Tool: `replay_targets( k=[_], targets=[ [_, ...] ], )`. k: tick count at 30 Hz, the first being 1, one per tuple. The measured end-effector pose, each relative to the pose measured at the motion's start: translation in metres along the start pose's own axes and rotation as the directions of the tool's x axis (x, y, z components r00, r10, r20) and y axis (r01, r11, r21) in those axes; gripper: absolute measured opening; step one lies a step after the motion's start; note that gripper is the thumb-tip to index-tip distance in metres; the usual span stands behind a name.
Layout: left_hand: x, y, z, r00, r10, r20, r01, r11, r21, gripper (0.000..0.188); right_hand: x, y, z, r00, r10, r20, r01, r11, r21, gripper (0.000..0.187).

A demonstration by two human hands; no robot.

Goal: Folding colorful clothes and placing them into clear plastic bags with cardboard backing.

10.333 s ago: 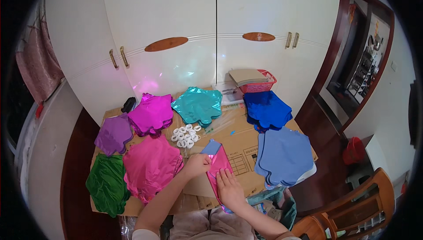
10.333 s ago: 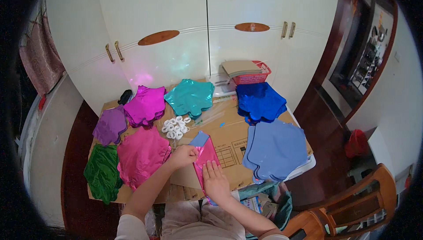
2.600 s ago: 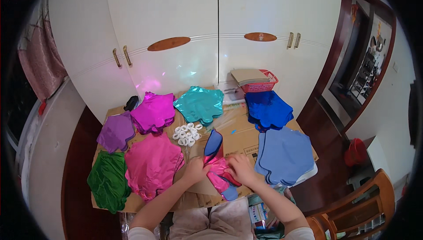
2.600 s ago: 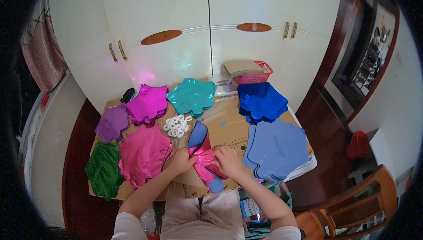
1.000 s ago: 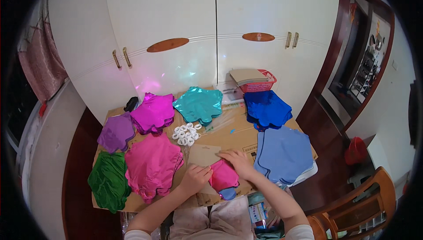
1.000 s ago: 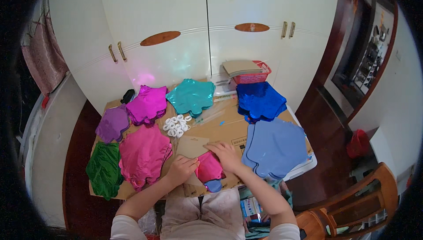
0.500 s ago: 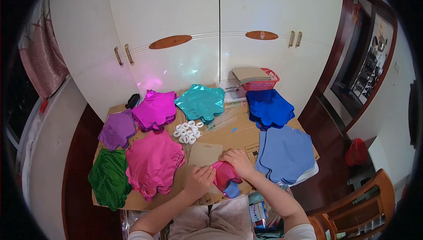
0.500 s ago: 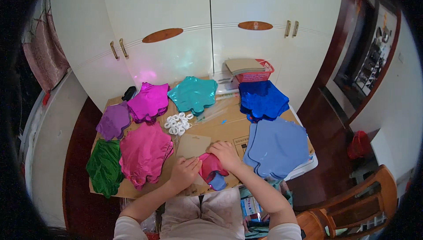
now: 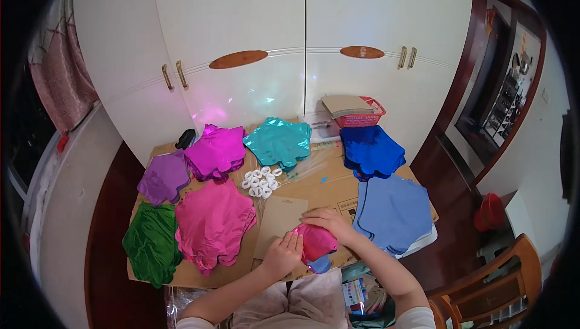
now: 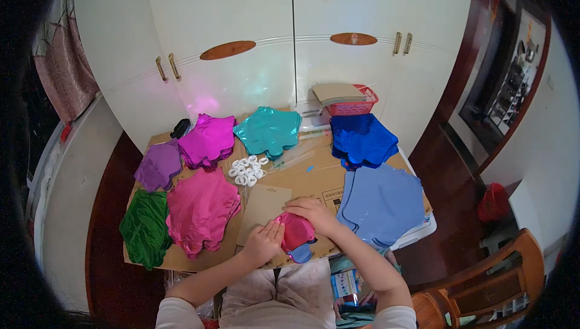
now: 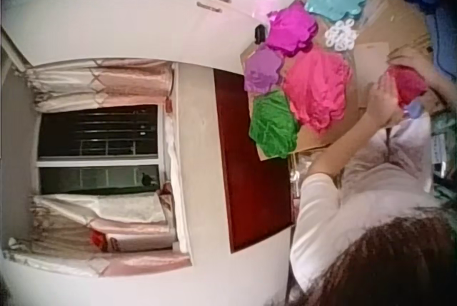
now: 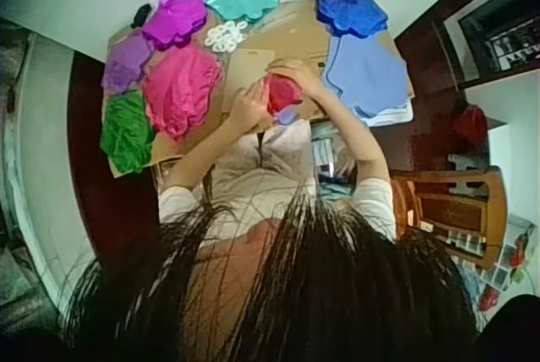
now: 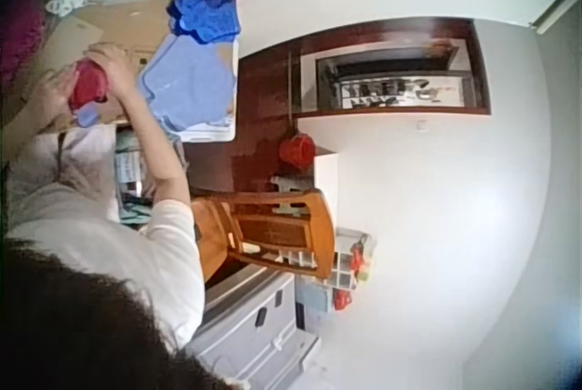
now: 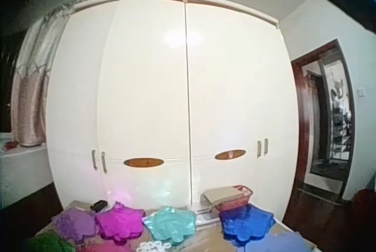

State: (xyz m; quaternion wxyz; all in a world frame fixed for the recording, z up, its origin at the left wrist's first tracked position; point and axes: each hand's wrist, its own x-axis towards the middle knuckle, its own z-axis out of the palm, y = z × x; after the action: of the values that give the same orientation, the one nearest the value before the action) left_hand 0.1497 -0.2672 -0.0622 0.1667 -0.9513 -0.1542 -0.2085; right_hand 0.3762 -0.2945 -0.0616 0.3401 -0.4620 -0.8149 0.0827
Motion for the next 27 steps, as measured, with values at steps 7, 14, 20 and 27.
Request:
replay_targets(
  k=[7, 14, 20, 27],
  targets=[
    [-0.002, -0.007, 0.003, 1.0, -0.006, 0.031, 0.009, 0.996, -0.089, 0.029, -0.015, -0.027, 0.001, 0.992, 0.123, 0.004, -0.122, 0.988, -0.1, 0.05],
    [0.009, -0.028, -0.01, 0.899, -0.319, 0.301, 0.434, 0.743, -0.51, 0.02, -0.02, -0.027, 0.004, 0.92, 0.389, 0.045, -0.383, 0.918, -0.103, 0.051],
    [0.004, -0.037, 0.012, 0.89, -0.435, 0.135, 0.42, 0.671, -0.611, 0.016, -0.025, -0.058, 0.034, 0.936, 0.305, -0.175, -0.328, 0.937, -0.122, 0.05],
    [0.005, -0.051, 0.031, 0.805, -0.519, 0.288, 0.494, 0.318, -0.809, 0.027, -0.022, -0.063, 0.04, 0.982, 0.184, -0.03, -0.183, 0.92, -0.345, 0.044]
  ],
)
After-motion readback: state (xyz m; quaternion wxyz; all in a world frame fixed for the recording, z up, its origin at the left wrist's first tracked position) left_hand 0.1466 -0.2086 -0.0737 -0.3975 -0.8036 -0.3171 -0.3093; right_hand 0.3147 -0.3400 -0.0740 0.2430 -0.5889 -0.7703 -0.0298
